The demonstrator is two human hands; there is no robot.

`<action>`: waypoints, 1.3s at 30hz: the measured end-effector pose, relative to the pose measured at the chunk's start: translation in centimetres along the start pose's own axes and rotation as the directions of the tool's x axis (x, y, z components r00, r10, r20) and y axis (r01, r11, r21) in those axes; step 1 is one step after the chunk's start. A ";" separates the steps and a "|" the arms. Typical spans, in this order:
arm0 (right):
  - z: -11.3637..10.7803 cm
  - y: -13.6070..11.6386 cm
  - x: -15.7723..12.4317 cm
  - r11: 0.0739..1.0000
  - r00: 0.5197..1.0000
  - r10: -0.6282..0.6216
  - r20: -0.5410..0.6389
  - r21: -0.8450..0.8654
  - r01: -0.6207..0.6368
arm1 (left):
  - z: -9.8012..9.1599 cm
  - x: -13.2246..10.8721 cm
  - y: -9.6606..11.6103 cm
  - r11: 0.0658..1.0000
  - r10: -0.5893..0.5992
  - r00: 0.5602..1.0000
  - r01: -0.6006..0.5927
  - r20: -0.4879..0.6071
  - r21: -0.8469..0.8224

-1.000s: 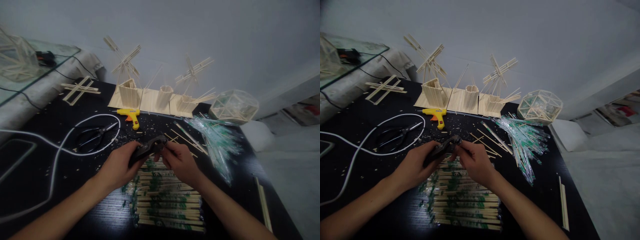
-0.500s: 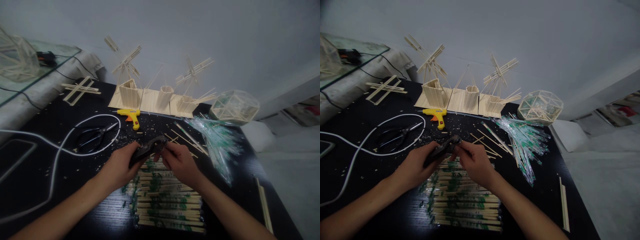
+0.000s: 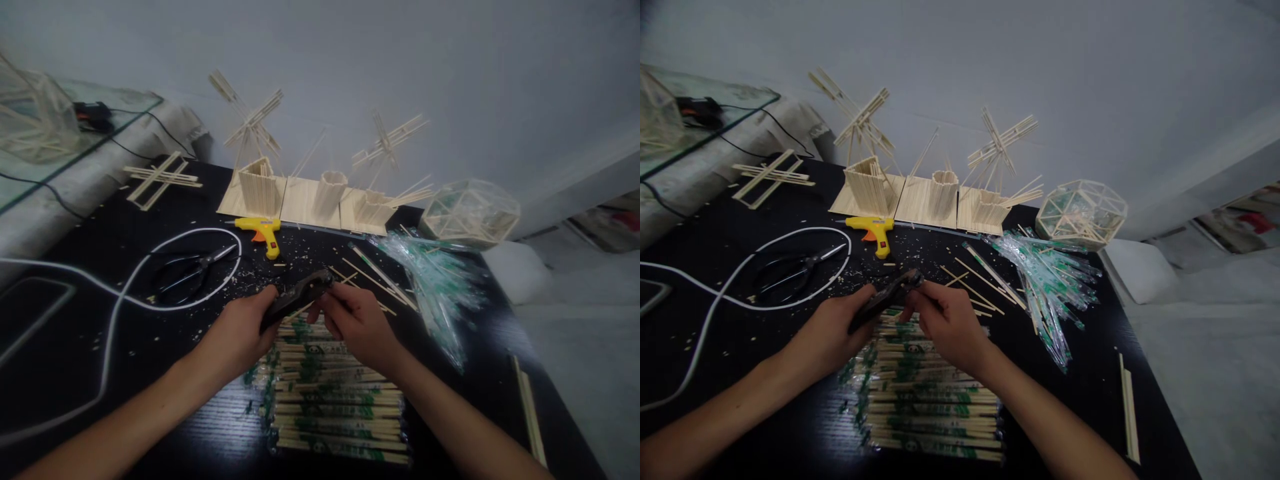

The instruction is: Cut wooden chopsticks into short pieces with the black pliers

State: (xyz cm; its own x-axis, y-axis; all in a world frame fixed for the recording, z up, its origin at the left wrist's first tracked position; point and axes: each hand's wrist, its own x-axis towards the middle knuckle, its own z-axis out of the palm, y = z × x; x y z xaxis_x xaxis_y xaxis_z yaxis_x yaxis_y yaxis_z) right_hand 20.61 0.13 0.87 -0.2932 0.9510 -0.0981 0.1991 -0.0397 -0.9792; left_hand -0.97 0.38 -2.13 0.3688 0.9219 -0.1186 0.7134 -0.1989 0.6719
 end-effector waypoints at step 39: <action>0.3 0.1 0.1 0.998 0.999 0.033 0.011 0.062 -0.033 | -0.4 0.1 0.3 0.995 -0.027 0.999 0.023 0.047 0.094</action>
State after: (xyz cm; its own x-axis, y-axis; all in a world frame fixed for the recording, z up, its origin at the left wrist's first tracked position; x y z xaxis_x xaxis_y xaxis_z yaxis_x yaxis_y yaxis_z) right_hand 20.36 0.13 0.72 -0.2966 0.9459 -0.1318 0.1505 -0.0900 -0.9845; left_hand -0.97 0.56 -1.63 0.3768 0.9103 -0.1712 0.7743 -0.2081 0.5977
